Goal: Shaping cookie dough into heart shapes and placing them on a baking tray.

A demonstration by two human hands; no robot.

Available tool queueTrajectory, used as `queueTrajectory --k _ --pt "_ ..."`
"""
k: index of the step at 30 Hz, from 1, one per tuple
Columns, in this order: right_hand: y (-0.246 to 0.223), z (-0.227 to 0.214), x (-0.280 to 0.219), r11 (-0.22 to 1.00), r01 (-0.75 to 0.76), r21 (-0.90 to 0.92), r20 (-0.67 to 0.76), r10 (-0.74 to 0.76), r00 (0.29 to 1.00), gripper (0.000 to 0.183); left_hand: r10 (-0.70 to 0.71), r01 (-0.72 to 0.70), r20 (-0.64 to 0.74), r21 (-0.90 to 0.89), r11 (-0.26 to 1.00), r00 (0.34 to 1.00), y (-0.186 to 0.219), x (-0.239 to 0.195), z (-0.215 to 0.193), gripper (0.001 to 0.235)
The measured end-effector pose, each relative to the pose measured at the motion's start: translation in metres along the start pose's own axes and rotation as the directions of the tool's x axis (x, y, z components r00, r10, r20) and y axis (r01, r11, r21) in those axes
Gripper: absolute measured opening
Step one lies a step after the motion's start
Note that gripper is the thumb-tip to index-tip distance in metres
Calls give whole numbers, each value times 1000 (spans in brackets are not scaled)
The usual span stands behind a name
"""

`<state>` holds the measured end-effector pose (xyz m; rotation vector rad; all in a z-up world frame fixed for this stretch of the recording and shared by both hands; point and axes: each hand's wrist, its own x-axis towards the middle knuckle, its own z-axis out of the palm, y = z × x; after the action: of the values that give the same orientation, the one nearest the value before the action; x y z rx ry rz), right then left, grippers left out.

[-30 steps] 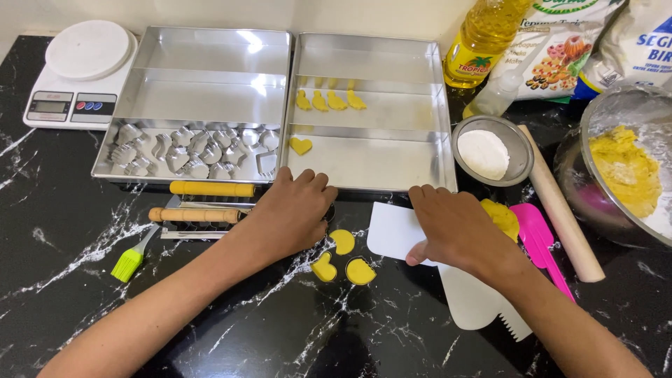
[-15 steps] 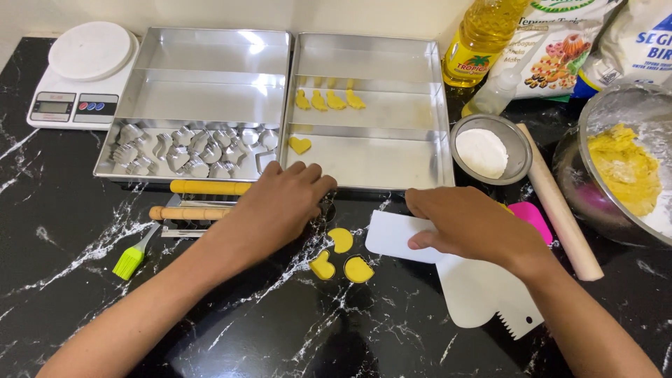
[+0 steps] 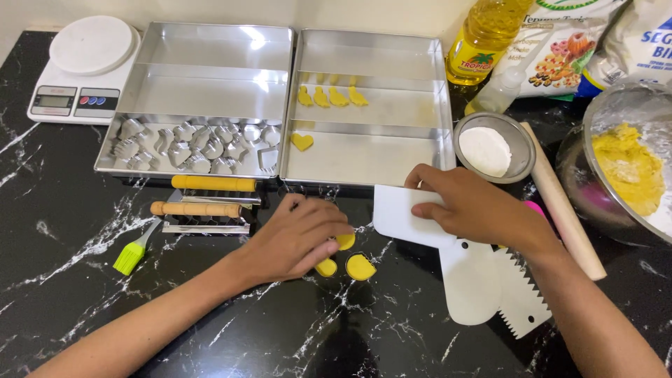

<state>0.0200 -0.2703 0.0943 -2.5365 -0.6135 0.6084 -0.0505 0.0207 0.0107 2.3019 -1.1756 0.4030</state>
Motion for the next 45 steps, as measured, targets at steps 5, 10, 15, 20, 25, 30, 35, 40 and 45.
queueTrajectory --k 5,10,15,20,25,30,35,40,45 --pt "-17 5 3 986 -148 74 58 144 988 35 30 -30 3 -24 999 1000 -4 -8 1 26" --pt "-5 17 6 997 -70 42 8 69 998 29 75 -75 -16 11 997 997 -9 -10 1 25" --pt "-19 8 2 949 -311 48 148 301 942 34 -15 21 -89 66 998 996 -8 -12 4 14" --pt "11 22 3 929 -195 -314 100 236 966 41 -121 180 -207 300 937 971 -5 -7 -4 23" --pt "21 32 0 910 -179 -373 36 207 978 38 -293 309 -106 449 839 950 -6 5 -44 22" --pt "-13 30 -2 907 6 -420 -120 -62 991 36 -468 362 106 496 790 877 -13 3 -54 27" --pt "-39 32 9 910 184 -373 -142 -252 957 33 -478 317 136 590 743 868 -12 5 -28 13" --pt "-53 32 34 899 206 -387 -64 -249 966 26 -522 312 207 602 735 828 -15 20 -42 7" --pt "-73 32 55 917 230 -325 12 -239 971 27 -593 474 190 435 765 782 -18 40 -107 9"
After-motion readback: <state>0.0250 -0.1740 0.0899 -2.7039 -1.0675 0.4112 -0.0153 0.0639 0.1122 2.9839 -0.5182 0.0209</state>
